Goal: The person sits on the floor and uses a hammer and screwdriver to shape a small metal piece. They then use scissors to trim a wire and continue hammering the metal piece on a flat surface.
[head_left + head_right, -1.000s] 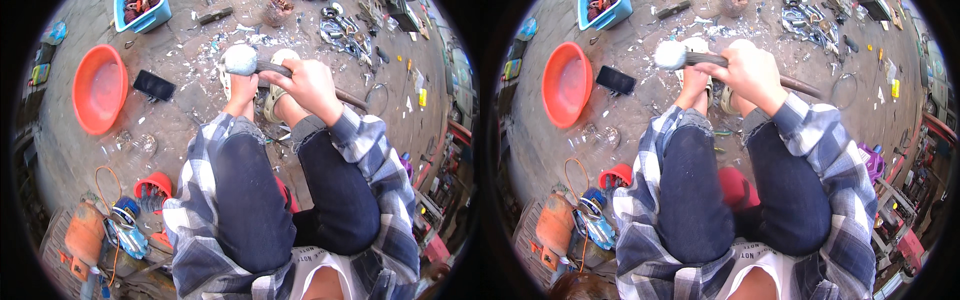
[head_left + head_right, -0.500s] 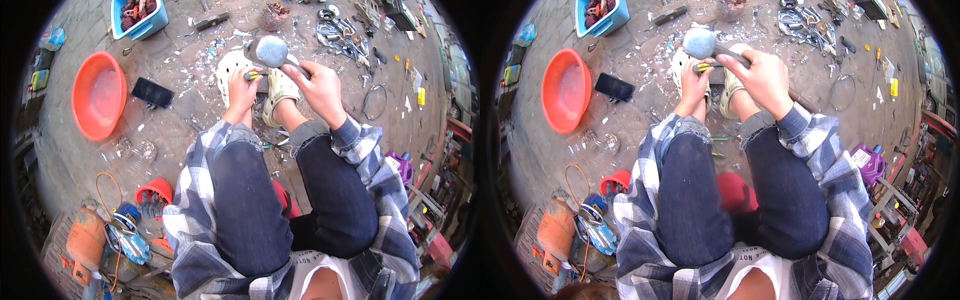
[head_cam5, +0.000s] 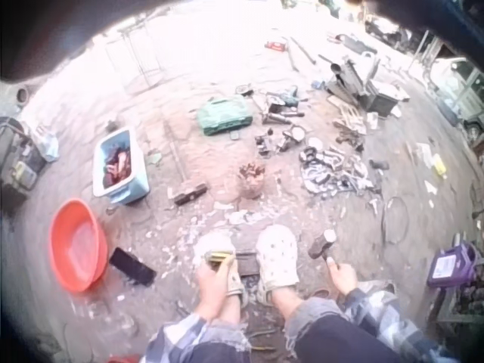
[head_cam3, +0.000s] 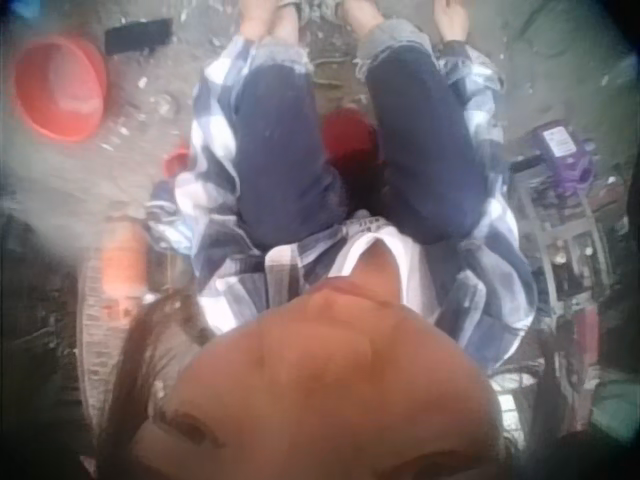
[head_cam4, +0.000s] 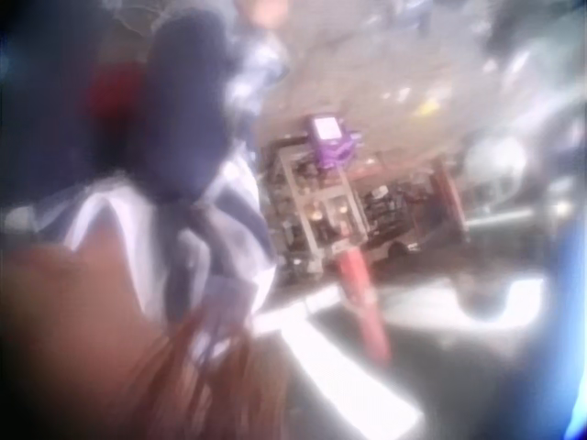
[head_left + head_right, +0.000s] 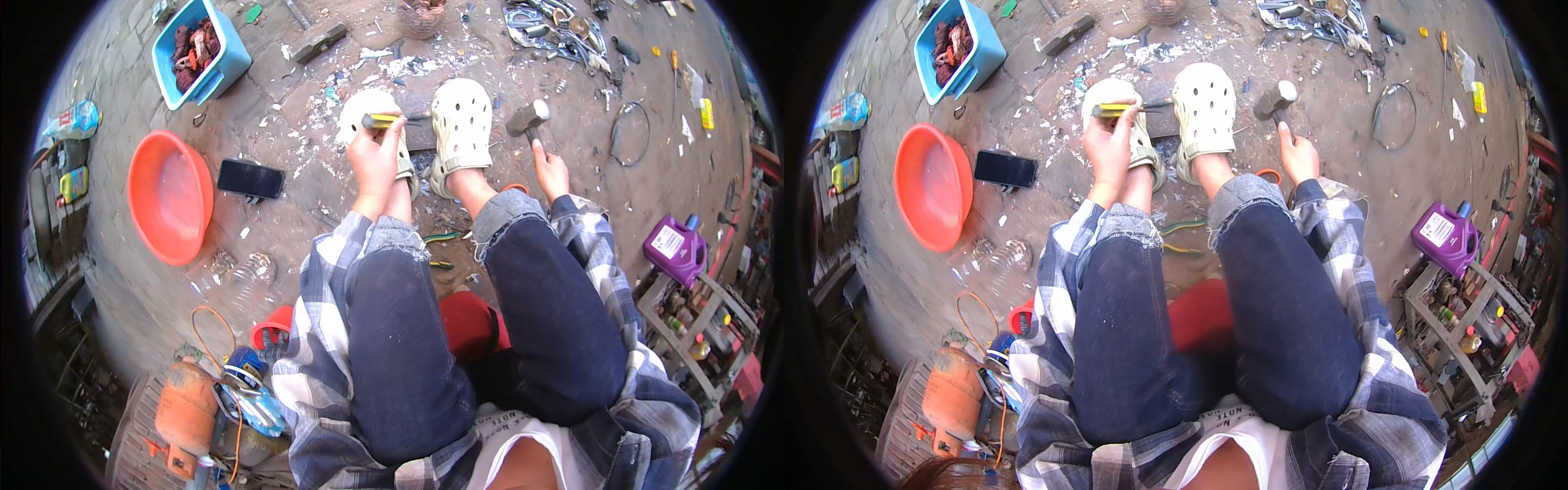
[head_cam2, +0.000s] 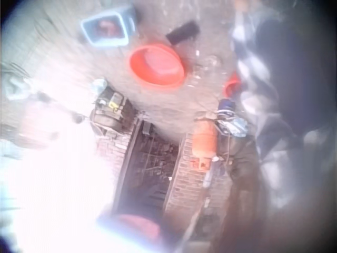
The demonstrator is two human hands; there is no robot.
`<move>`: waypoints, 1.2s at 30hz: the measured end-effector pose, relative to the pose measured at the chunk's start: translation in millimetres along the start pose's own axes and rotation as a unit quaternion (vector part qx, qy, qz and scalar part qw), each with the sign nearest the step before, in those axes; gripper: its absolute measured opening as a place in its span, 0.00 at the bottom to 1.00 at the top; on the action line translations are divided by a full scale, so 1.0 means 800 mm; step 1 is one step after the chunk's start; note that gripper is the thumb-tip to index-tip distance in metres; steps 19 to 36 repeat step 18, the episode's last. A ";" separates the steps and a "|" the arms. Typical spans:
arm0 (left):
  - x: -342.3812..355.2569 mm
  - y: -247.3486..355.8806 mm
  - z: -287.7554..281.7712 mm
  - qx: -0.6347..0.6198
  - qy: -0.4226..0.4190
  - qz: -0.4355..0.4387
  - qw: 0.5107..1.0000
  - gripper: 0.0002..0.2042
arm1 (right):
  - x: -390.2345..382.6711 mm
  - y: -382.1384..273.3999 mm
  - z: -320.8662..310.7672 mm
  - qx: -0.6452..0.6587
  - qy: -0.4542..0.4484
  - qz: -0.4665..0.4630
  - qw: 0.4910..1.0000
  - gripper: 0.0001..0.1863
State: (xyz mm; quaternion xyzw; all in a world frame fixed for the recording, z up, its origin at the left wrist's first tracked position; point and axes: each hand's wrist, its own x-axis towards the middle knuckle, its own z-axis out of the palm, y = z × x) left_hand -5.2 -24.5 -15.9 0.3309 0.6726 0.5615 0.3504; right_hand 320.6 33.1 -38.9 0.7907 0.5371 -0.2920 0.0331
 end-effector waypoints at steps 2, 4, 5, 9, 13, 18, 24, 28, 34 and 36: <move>0.011 0.017 0.020 -0.009 0.019 -0.023 1.000 0.08 | 0.018 0.056 0.013 -0.001 0.002 0.028 1.000 0.42; 0.020 0.023 0.015 -0.005 0.059 -0.007 0.998 0.07 | 0.018 0.065 0.024 0.069 -0.046 0.062 0.995 0.42; 0.026 0.028 0.010 -0.020 0.053 0.002 0.998 0.07 | 0.020 0.066 0.026 0.100 -0.066 0.078 0.990 0.40; 0.054 0.053 0.018 -0.132 0.021 0.073 0.988 0.05 | 0.048 0.087 0.021 0.097 -0.070 0.077 0.990 0.34; 0.087 0.084 0.025 0.078 -0.086 0.137 0.984 0.08 | 0.045 0.072 -0.001 -0.033 -0.101 0.064 0.992 0.34; 0.139 0.096 0.060 0.436 -0.278 0.155 0.842 0.15 | 0.028 0.053 -0.013 -0.227 0.010 0.002 0.974 0.40; 0.139 0.096 0.060 0.436 -0.278 0.155 0.842 0.15 | 0.028 0.053 -0.013 -0.227 0.010 0.002 0.974 0.40; 0.139 0.096 0.060 0.436 -0.278 0.155 0.842 0.15 | 0.028 0.053 -0.013 -0.227 0.010 0.002 0.974 0.40; 0.139 0.096 0.060 0.436 -0.278 0.155 0.842 0.15 | 0.028 0.053 -0.013 -0.227 0.010 0.002 0.974 0.40; 0.139 0.096 0.060 0.436 -0.278 0.155 0.842 0.15 | 0.028 0.053 -0.013 -0.227 0.010 0.002 0.974 0.40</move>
